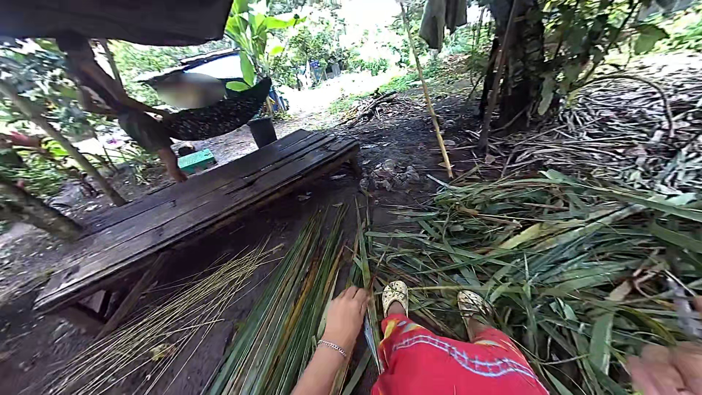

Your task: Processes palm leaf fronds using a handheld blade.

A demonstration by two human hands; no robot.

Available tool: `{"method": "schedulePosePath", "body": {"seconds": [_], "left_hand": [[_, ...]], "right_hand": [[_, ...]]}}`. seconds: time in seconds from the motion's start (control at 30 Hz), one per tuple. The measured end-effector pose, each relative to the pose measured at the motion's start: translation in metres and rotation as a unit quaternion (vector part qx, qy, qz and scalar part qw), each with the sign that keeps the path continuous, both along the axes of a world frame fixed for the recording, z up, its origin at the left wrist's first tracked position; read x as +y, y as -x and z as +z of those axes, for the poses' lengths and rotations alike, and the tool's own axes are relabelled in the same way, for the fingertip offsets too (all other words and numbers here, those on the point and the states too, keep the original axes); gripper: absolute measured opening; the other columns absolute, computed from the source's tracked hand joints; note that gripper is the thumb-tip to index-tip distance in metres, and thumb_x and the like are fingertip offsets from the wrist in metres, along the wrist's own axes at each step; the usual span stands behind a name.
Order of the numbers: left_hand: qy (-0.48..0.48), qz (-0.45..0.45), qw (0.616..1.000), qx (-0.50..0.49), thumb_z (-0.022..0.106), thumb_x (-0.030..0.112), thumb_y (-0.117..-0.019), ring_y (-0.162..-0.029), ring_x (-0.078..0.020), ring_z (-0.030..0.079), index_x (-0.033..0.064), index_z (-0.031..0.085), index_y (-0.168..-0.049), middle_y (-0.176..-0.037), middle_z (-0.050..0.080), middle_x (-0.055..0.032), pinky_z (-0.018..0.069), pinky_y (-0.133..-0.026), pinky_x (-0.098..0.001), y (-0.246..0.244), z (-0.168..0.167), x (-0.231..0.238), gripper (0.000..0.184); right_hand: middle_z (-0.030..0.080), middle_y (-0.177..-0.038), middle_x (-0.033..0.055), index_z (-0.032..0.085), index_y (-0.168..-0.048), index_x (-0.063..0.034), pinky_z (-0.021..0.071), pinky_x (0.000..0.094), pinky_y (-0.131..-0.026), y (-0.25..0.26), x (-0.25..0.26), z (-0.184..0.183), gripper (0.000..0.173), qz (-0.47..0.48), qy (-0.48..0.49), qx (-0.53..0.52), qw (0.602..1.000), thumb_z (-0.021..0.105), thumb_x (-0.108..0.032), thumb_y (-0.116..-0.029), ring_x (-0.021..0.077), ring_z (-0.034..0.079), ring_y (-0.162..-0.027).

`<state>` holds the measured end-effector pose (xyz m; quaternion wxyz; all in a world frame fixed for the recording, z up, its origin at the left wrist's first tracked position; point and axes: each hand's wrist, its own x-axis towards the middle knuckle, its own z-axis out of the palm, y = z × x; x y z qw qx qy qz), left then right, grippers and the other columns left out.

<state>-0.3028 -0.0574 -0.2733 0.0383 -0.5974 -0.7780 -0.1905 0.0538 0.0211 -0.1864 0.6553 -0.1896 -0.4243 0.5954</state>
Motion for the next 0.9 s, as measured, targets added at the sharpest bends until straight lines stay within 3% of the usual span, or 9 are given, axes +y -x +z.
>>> {"method": "schedulePosePath", "body": {"seconds": [0.07,0.13,0.2,0.27,0.33,0.4,0.6,0.73,0.9], "left_hand": [[-0.124,0.014,0.992,-0.03,0.063,0.017,-0.0991,-0.087,-0.0343,0.075,-0.0001,0.076,-0.101,-0.098,0.075,-0.0185,0.0607,-0.078,-0.0516,-0.007,0.016,0.01,0.021],[-0.268,-0.005,0.96,-0.079,0.069,0.014,-0.0941,-0.078,-0.0217,0.075,-0.0005,0.076,-0.096,-0.09,0.075,-0.0133,0.0623,-0.073,-0.0376,-0.017,0.029,0.021,0.016],[-0.372,-0.055,0.902,-0.213,0.07,0.009,-0.0928,-0.074,-0.0083,0.071,-0.0049,0.073,-0.095,-0.086,0.074,-0.0085,0.0612,-0.073,-0.023,-0.039,0.041,0.029,0.014],[-0.43,-0.106,0.817,-0.369,0.069,0.005,-0.0925,-0.074,-0.0045,0.071,-0.005,0.069,-0.094,-0.084,0.073,-0.0028,0.0614,-0.072,-0.0222,-0.074,0.05,0.029,0.01],[-0.446,-0.143,0.741,-0.481,0.07,0.008,-0.0937,-0.079,-0.0044,0.072,0.0025,0.069,-0.097,-0.089,0.075,0.003,0.063,-0.075,-0.0248,-0.108,0.052,0.022,0.006],[-0.434,-0.17,0.704,-0.536,0.07,0.013,-0.0954,-0.084,-0.005,0.073,0.0082,0.071,-0.1,-0.094,0.075,0.0048,0.0633,-0.079,-0.026,-0.135,0.048,0.014,0.007],[-0.408,-0.199,0.67,-0.587,0.066,0.023,-0.0994,-0.087,-0.0085,0.075,0.0177,0.07,-0.104,-0.1,0.076,0.0022,0.0638,-0.078,-0.0266,-0.162,0.034,-0.005,0.008],[-0.422,-0.196,0.664,-0.586,0.067,0.025,-0.0983,-0.085,-0.0088,0.075,0.0194,0.072,-0.103,-0.099,0.076,0.0034,0.0645,-0.077,-0.0261,-0.141,0.045,-0.016,0.009],[-0.416,-0.21,0.652,-0.599,0.068,0.024,-0.0978,-0.091,-0.0085,0.075,0.0188,0.071,-0.107,-0.101,0.076,0.002,0.0634,-0.082,-0.026,-0.143,0.041,-0.017,0.011]], "right_hand": [[0.062,-0.067,-0.016,0.052,-0.139,-0.017,0.0498,0.0153,-0.055,0.013,-0.005,-0.011,0.037,0.089,0.057,0.015,0.994,0.033,-0.031,-0.1099,-0.0019,0.058,-0.054],[0.063,-0.069,-0.0159,0.051,-0.141,-0.0158,0.0491,0.0149,-0.055,0.032,-0.017,-0.028,0.038,0.19,0.098,0.006,0.977,0.036,-0.029,-0.109,-0.003,0.057,-0.055],[0.062,-0.069,-0.0145,0.049,-0.145,-0.0139,0.0475,0.0156,-0.053,0.052,-0.03,-0.044,0.041,0.282,0.118,-0.012,0.952,0.035,-0.026,-0.1083,-0.0023,0.055,-0.054],[0.061,-0.069,-0.0139,0.043,-0.147,-0.0126,0.0477,0.0165,-0.051,0.068,-0.042,-0.053,0.042,0.344,0.12,-0.023,0.931,0.031,-0.023,-0.1086,-0.0017,0.055,-0.054],[0.061,-0.069,-0.0132,0.039,-0.15,-0.0119,0.0481,0.0172,-0.052,0.078,-0.05,-0.051,0.045,0.36,0.13,-0.025,0.923,0.027,-0.021,-0.1073,-0.0009,0.054,-0.053],[0.062,-0.069,-0.012,0.039,-0.149,-0.0118,0.0484,0.0177,-0.053,0.08,-0.053,-0.046,0.043,0.358,0.125,-0.004,0.925,0.031,-0.021,-0.1077,-0.0001,0.055,-0.054],[0.065,-0.071,-0.0086,0.061,-0.131,-0.0106,0.0487,0.0151,-0.051,0.074,-0.049,-0.04,0.035,0.284,0.112,0.036,0.951,0.035,-0.019,-0.1096,-0.0012,0.056,-0.054],[0.06,-0.062,-0.0105,0.061,-0.132,-0.0149,0.0484,0.0161,-0.049,0.053,-0.035,-0.041,0.032,0.225,0.107,0.047,0.967,0.04,-0.021,-0.1089,-0.0007,0.055,-0.05],[0.06,-0.063,-0.0093,0.064,-0.129,-0.0139,0.0499,0.016,-0.049,0.053,-0.033,-0.042,0.029,0.207,0.088,0.046,0.973,0.051,-0.027,-0.1064,-0.0002,0.056,-0.05]]}}
